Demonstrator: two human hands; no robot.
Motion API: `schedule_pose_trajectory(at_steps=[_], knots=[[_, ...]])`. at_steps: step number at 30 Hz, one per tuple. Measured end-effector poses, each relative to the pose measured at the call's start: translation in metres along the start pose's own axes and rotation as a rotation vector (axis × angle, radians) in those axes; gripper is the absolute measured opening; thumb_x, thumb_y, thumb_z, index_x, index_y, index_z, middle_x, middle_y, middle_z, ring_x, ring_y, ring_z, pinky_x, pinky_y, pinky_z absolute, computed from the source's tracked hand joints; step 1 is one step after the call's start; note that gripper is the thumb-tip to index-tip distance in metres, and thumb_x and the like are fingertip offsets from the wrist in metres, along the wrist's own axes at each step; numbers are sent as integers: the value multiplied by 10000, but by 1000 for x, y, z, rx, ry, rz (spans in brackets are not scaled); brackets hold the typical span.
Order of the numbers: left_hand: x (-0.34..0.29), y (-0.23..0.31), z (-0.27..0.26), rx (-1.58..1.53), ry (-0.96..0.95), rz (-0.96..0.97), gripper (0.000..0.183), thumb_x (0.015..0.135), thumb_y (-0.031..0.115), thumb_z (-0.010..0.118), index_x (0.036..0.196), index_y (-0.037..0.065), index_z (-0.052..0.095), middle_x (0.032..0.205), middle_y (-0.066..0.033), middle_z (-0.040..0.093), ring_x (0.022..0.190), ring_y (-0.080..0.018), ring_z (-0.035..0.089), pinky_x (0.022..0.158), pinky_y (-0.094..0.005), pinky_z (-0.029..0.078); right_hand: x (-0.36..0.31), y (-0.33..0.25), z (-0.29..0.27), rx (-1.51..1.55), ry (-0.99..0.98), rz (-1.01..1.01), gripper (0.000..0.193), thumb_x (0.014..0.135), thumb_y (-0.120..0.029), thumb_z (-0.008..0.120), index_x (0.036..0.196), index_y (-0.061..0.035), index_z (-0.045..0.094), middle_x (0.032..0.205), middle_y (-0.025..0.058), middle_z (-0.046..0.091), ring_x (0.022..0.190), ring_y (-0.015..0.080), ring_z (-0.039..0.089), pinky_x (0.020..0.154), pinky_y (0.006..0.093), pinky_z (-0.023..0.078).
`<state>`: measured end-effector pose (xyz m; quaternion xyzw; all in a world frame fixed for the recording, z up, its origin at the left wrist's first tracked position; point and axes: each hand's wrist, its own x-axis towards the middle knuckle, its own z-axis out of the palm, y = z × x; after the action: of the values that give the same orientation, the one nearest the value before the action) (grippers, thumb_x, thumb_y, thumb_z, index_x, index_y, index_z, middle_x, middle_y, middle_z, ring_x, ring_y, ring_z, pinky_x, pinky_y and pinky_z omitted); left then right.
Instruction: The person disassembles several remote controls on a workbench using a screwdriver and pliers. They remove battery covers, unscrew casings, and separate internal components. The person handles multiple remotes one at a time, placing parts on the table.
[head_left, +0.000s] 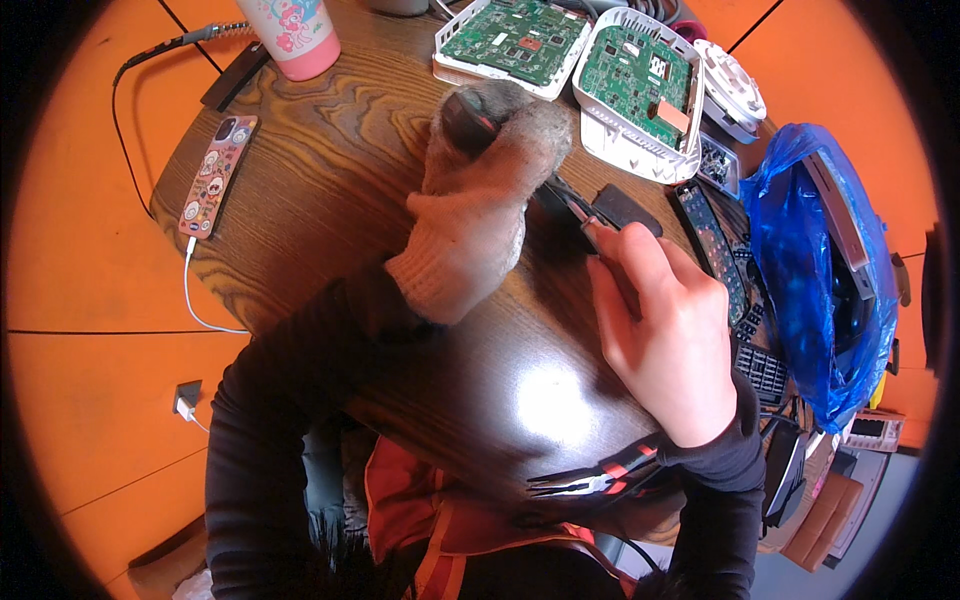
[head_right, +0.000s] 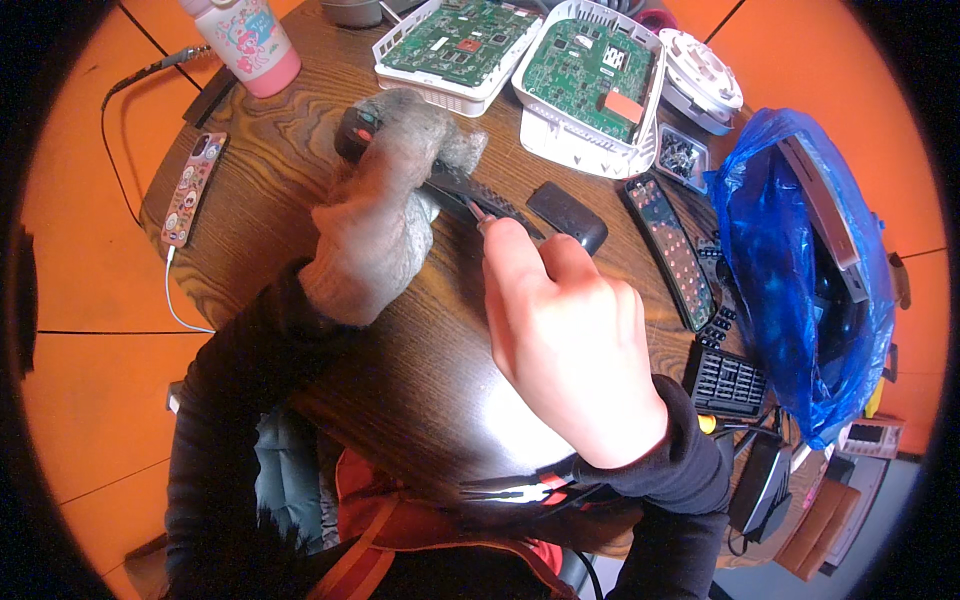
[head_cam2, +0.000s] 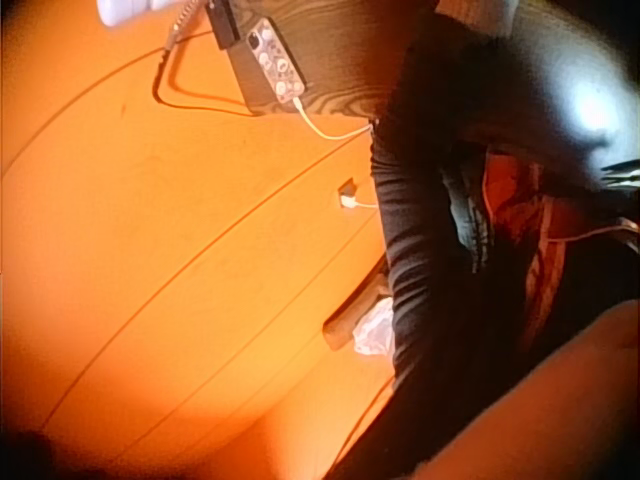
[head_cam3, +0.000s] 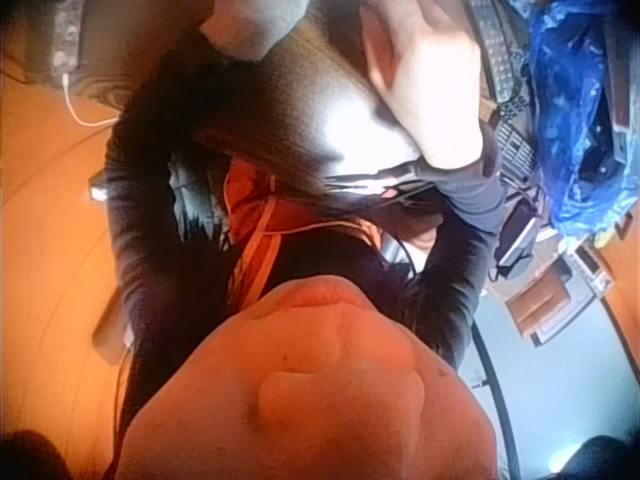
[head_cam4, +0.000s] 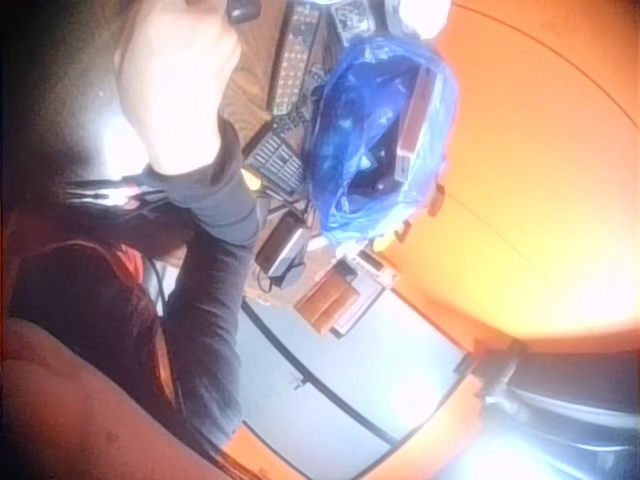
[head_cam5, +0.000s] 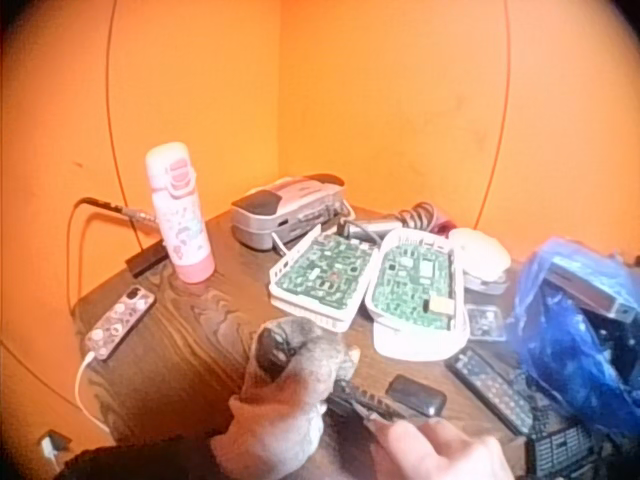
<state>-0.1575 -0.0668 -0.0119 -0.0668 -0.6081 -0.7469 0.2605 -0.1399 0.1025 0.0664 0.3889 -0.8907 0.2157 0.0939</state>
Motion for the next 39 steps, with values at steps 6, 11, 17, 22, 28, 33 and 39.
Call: schedule_pose_trajectory(at_steps=[6,11,17,22,28,33,39], knots=[[0,8,4,-126,-41,-16,277,906,132,599,1163,37,556,1088,-75,607,994,-162,605,861,-314,499,0,-5,-8,24,-19,35,131,827,-80,587,950,-93,544,656,148,537,520,378,574,467,450,473],[-3,10,11,-348,8,-111,269,885,101,618,1141,35,572,1066,-76,625,955,-167,625,823,-292,511,-2,-11,-10,19,-48,90,93,833,-84,579,903,-87,517,648,159,535,537,390,579,476,462,477],[7,11,6,-400,-84,-127,189,868,78,621,1051,37,592,966,-55,631,888,-152,631,787,-273,512,0,-9,-13,34,-43,79,105,824,-73,586,897,-81,511,640,159,532,537,390,576,475,461,474],[6,13,11,-239,-32,-68,149,870,73,618,1011,36,589,919,-44,619,879,-146,625,790,-273,507,2,-4,-22,19,-83,51,126,801,-34,606,906,-48,538,666,158,549,556,358,584,496,409,473],[10,20,6,-198,-74,-183,154,879,100,611,1021,45,589,937,-50,624,906,-148,617,807,-275,497,-1,-7,-17,-73,-57,61,161,788,0,632,945,-18,602,721,145,572,606,307,613,526,350,478],[13,10,10,-161,82,-251,145,906,156,567,995,47,600,935,-64,628,897,-156,609,799,-268,482,-6,-11,1,-313,25,-47,198,823,-49,586,1016,-87,582,706,89,501,532,242,579,443,347,465],[19,0,-1,-216,214,-291,281,950,234,441,1017,-11,562,907,-114,619,871,-236,615,855,-355,501,-10,-16,1,-372,8,-66,217,825,-36,583,1037,-81,591,724,81,495,544,237,568,458,344,458]])
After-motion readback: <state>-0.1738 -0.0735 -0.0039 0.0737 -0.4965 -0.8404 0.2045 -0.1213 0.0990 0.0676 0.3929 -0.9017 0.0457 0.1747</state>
